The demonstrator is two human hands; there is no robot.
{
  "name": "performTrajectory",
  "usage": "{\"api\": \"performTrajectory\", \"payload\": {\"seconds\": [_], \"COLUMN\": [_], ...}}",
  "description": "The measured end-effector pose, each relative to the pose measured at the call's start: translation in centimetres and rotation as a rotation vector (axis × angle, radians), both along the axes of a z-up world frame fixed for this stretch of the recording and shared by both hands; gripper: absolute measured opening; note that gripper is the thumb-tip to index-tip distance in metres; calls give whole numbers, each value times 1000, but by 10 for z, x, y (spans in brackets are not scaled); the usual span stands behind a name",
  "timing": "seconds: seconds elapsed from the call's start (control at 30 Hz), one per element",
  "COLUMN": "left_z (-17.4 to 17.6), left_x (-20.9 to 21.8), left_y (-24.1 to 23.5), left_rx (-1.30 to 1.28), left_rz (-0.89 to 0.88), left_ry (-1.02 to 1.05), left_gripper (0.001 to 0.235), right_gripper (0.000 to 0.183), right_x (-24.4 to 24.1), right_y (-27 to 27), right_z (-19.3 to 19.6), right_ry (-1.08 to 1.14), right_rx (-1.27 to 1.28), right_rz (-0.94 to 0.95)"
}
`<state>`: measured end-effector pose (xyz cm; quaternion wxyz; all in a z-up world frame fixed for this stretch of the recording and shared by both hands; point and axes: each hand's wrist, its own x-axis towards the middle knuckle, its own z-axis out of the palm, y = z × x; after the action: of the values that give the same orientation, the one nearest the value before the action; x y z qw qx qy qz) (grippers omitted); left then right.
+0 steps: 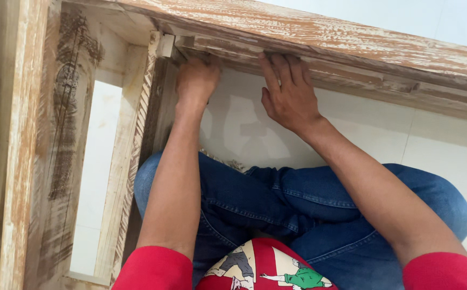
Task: The person sits on the floor and uses a screwdriver to tighten screws into a wooden frame. They hold the frame steady with one hand while turning the screwdriver with the other.
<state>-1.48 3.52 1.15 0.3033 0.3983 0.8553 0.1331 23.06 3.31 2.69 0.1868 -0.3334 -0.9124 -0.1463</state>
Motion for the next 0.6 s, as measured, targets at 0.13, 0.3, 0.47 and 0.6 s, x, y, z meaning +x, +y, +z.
{"api": "performTrajectory", "payload": {"seconds": [0.13,0.3,0.47,0.6], "left_z": [0,-8,-24,-16], "left_x": [3,8,12,15], "left_y": [-3,-7,-14,-19], "left_rx": [72,196,234,62], "left_rz": [-11,-11,-63,-47], "left_ry": [19,55,71,-95], "left_gripper": [54,44,50,86], "right_gripper": [74,73,74,73], "right_x": [0,-1,-1,0], "right_y": [0,0,-1,0], "right_z": [-3,-2,-1,-1], "right_ry": [24,19,1,13], "right_rx": [-9,-15,13,-2], "right_rz": [7,4,-14,2]}}
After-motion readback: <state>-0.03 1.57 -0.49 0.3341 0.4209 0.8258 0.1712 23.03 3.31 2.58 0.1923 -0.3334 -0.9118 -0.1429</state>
